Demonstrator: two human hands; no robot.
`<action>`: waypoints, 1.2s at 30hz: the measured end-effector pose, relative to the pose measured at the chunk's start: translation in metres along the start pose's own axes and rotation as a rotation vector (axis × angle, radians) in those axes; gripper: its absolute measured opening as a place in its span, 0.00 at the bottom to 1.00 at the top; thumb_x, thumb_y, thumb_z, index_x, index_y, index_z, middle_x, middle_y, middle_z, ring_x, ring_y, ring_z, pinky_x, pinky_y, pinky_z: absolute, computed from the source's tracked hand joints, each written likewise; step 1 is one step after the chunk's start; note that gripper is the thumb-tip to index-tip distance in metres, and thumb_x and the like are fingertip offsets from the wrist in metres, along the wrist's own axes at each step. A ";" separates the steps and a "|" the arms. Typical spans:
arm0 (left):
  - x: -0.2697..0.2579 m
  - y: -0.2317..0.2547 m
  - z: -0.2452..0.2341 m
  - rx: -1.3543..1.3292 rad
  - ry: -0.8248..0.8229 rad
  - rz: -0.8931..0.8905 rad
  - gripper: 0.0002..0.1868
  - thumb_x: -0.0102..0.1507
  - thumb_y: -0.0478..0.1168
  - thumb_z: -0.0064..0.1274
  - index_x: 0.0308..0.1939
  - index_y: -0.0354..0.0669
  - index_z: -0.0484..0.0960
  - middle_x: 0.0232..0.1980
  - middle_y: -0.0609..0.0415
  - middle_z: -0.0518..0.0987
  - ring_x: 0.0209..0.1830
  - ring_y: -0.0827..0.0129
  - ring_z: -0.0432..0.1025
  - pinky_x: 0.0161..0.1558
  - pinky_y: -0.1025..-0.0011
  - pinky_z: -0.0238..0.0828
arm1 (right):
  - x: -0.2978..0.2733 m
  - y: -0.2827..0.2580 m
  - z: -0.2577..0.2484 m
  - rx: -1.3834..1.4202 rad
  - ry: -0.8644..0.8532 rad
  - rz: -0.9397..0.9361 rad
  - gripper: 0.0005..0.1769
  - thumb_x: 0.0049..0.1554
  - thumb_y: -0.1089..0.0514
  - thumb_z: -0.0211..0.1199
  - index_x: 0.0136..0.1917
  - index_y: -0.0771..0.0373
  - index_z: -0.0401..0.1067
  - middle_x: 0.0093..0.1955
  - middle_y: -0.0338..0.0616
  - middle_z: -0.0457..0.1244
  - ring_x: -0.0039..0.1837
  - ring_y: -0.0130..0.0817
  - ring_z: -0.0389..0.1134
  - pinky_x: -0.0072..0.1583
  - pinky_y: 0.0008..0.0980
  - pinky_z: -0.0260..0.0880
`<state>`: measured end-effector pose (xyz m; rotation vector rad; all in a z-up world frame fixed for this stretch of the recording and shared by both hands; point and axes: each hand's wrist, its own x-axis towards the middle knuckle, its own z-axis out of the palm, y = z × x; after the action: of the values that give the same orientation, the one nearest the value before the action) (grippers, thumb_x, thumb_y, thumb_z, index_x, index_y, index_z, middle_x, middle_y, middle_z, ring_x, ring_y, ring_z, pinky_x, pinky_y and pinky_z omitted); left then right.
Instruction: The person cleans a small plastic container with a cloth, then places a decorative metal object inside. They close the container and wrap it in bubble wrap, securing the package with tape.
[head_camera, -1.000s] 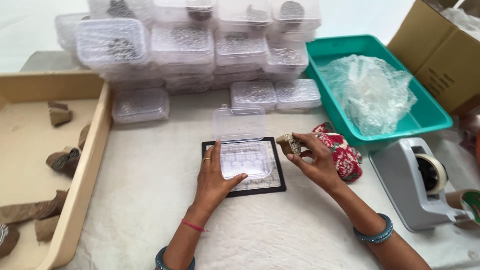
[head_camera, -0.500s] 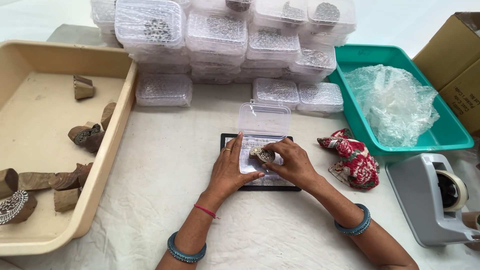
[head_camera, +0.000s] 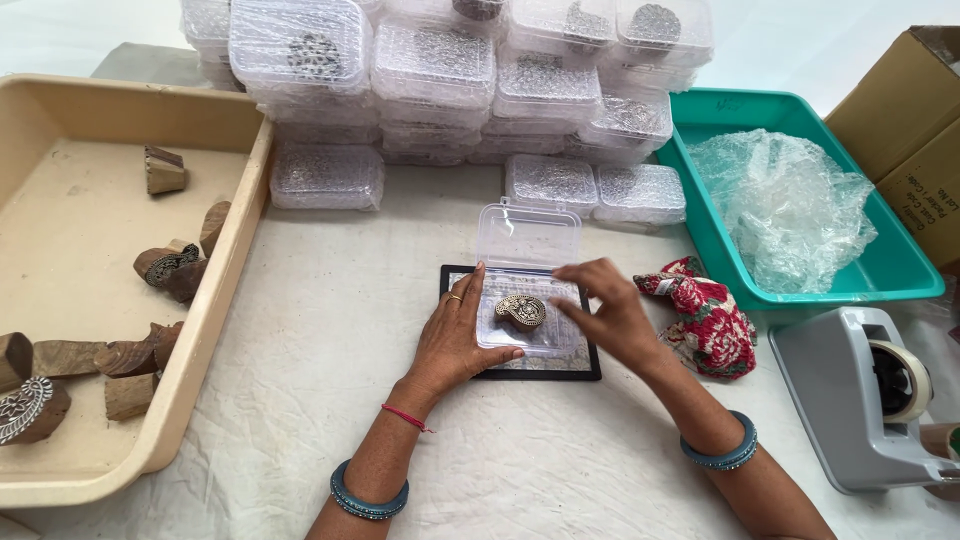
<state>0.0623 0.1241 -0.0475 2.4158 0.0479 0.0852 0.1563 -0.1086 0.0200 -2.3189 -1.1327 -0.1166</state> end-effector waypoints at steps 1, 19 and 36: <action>0.000 -0.001 0.001 -0.007 0.019 0.020 0.79 0.39 0.75 0.70 0.81 0.57 0.38 0.81 0.48 0.53 0.79 0.53 0.53 0.75 0.55 0.53 | 0.000 0.005 -0.003 0.039 0.074 0.099 0.23 0.56 0.47 0.70 0.62 0.57 0.75 0.63 0.42 0.68 0.64 0.35 0.69 0.57 0.37 0.76; 0.002 0.003 -0.017 -0.199 0.029 0.001 0.81 0.38 0.75 0.63 0.77 0.64 0.18 0.79 0.47 0.59 0.74 0.54 0.60 0.72 0.57 0.60 | -0.016 0.071 0.012 1.125 0.160 0.247 0.24 0.66 0.41 0.58 0.60 0.65 0.74 0.61 0.47 0.66 0.70 0.37 0.64 0.71 0.45 0.65; 0.000 -0.014 -0.034 -0.663 -0.076 -0.058 0.53 0.58 0.83 0.22 0.74 0.56 0.67 0.74 0.54 0.73 0.81 0.60 0.57 0.77 0.52 0.52 | -0.019 0.036 0.016 0.637 -0.089 0.196 0.22 0.50 0.48 0.75 0.55 0.59 0.79 0.70 0.42 0.62 0.76 0.38 0.59 0.75 0.46 0.61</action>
<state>0.0598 0.1564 -0.0313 1.7521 0.0467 -0.0174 0.1686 -0.1313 -0.0150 -1.8518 -0.8181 0.3725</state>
